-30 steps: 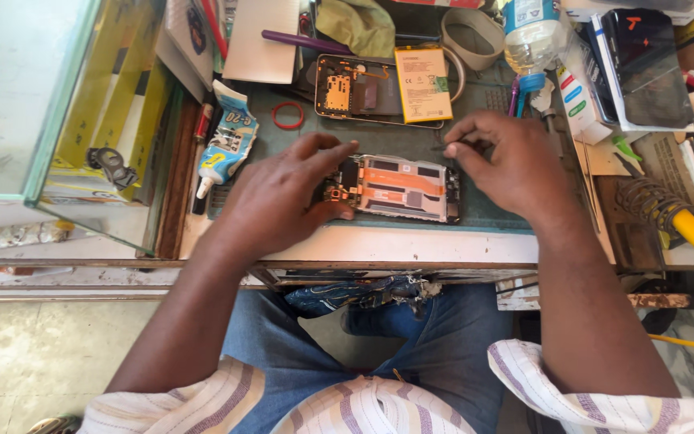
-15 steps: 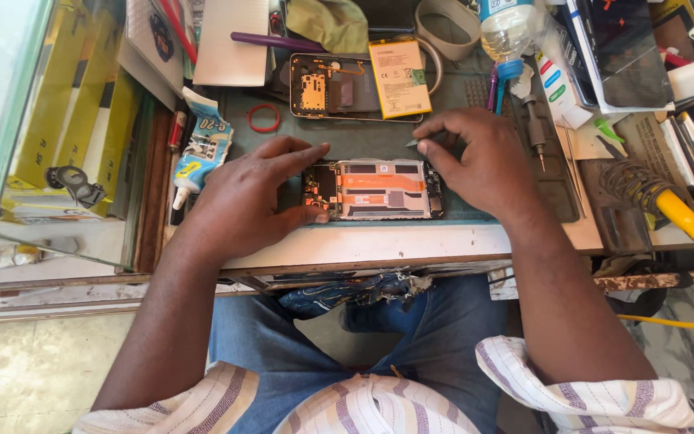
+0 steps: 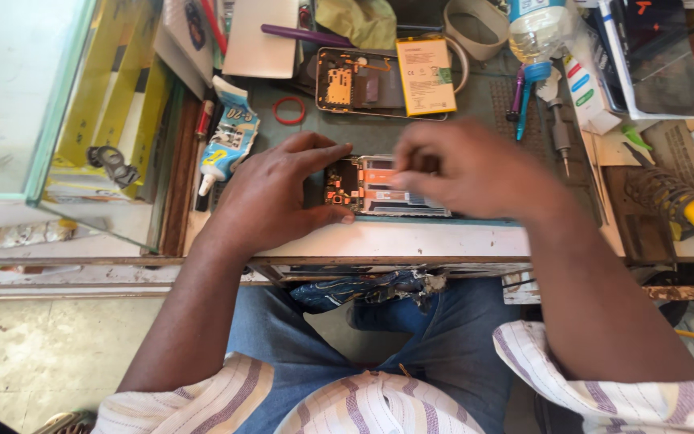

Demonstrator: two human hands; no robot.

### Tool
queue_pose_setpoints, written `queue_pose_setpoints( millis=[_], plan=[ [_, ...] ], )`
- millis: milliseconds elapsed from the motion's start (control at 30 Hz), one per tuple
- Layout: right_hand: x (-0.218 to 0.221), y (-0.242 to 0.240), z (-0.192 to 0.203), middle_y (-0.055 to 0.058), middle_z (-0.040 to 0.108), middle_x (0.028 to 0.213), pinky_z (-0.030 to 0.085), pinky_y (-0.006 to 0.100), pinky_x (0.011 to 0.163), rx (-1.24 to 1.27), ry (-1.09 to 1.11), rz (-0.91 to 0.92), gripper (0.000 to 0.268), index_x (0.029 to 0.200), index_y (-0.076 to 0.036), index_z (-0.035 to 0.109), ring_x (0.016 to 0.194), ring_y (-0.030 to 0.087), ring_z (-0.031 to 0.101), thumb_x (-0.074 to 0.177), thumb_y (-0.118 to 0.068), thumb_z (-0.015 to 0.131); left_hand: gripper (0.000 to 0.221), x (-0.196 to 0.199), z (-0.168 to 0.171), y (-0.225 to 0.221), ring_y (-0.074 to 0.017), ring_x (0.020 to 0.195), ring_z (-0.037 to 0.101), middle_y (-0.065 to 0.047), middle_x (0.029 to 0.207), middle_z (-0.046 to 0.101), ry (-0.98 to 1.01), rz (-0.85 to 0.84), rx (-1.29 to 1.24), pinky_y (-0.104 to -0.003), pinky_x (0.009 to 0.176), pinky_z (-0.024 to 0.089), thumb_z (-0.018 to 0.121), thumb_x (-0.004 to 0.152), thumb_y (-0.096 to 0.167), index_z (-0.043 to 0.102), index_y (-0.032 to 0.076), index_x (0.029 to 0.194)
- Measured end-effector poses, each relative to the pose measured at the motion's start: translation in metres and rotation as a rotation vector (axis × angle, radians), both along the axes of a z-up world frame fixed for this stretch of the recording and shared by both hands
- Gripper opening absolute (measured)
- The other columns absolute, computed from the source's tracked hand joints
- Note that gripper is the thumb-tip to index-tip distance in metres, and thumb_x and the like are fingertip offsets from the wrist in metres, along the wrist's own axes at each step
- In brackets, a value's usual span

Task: The person disassembles a smartphone on a cluttered workbench, using a screwdriver to remove screws and a prying tool to separate the back cover. They remove the battery, disconnect its ribbon cable, and peel off adhesive strips from the internal frame. The person then cleans the back cover with a spray bottle and a cloth.

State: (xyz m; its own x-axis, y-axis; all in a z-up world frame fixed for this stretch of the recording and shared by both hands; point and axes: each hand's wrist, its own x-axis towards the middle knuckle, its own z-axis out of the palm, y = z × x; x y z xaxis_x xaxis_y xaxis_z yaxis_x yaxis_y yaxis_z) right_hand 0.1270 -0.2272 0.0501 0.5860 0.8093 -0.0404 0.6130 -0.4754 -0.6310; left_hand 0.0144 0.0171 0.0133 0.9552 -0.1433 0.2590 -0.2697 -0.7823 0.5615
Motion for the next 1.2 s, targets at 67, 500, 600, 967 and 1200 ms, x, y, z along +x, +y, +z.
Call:
queue_pose_setpoints(
  millis=[67, 500, 600, 967, 1200],
  plan=[
    [-0.008, 0.024, 0.002, 0.008, 0.077, 0.081, 0.056, 0.037, 0.064, -0.159, -0.022, -0.002, 0.021, 0.101, -0.007, 0.071, 0.070, 0.020, 0.074, 0.086, -0.022, 0.075, 0.078, -0.001, -0.001, 0.000, -0.0313, 0.110, 0.066, -0.005, 0.124, 0.066, -0.004, 0.003, -0.014, -0.045, 0.087, 0.052, 0.091, 0.065, 0.042, 0.067, 0.016, 0.134],
    [-0.012, 0.054, -0.003, 0.006, 0.075, 0.071, 0.054, 0.042, 0.064, -0.272, -0.025, -0.069, 0.023, 0.091, -0.008, 0.075, 0.068, 0.023, 0.073, 0.093, -0.027, 0.064, 0.080, 0.000, -0.004, 0.001, -0.0328, 0.107, 0.067, -0.006, 0.125, 0.066, -0.002, -0.008, -0.021, -0.047, 0.084, 0.052, 0.091, 0.065, 0.043, 0.064, 0.015, 0.136],
    [-0.011, 0.052, -0.008, 0.007, 0.075, 0.071, 0.054, 0.042, 0.063, -0.241, -0.026, -0.074, 0.023, 0.093, -0.008, 0.074, 0.067, 0.023, 0.073, 0.093, -0.028, 0.064, 0.081, 0.001, -0.003, 0.000, -0.0328, 0.105, 0.067, -0.006, 0.126, 0.065, 0.013, -0.003, 0.008, -0.047, 0.083, 0.052, 0.091, 0.065, 0.045, 0.063, 0.015, 0.136],
    [-0.007, 0.041, -0.016, 0.008, 0.074, 0.073, 0.054, 0.036, 0.061, -0.096, 0.061, -0.071, 0.021, 0.102, -0.006, 0.068, 0.067, 0.018, 0.073, 0.098, -0.026, 0.063, 0.082, 0.001, -0.002, 0.000, -0.0319, 0.104, 0.068, -0.005, 0.127, 0.065, 0.030, 0.001, 0.003, -0.047, 0.083, 0.053, 0.090, 0.066, 0.044, 0.062, 0.015, 0.138],
    [-0.015, 0.031, -0.011, 0.005, 0.077, 0.080, 0.055, 0.034, 0.063, -0.021, -0.004, 0.025, 0.016, 0.104, -0.006, 0.073, 0.069, 0.015, 0.072, 0.092, -0.015, 0.066, 0.079, 0.001, -0.003, 0.000, -0.0321, 0.107, 0.067, -0.006, 0.124, 0.065, -0.019, -0.021, 0.004, -0.047, 0.085, 0.052, 0.091, 0.066, 0.043, 0.065, 0.014, 0.135]
  ],
)
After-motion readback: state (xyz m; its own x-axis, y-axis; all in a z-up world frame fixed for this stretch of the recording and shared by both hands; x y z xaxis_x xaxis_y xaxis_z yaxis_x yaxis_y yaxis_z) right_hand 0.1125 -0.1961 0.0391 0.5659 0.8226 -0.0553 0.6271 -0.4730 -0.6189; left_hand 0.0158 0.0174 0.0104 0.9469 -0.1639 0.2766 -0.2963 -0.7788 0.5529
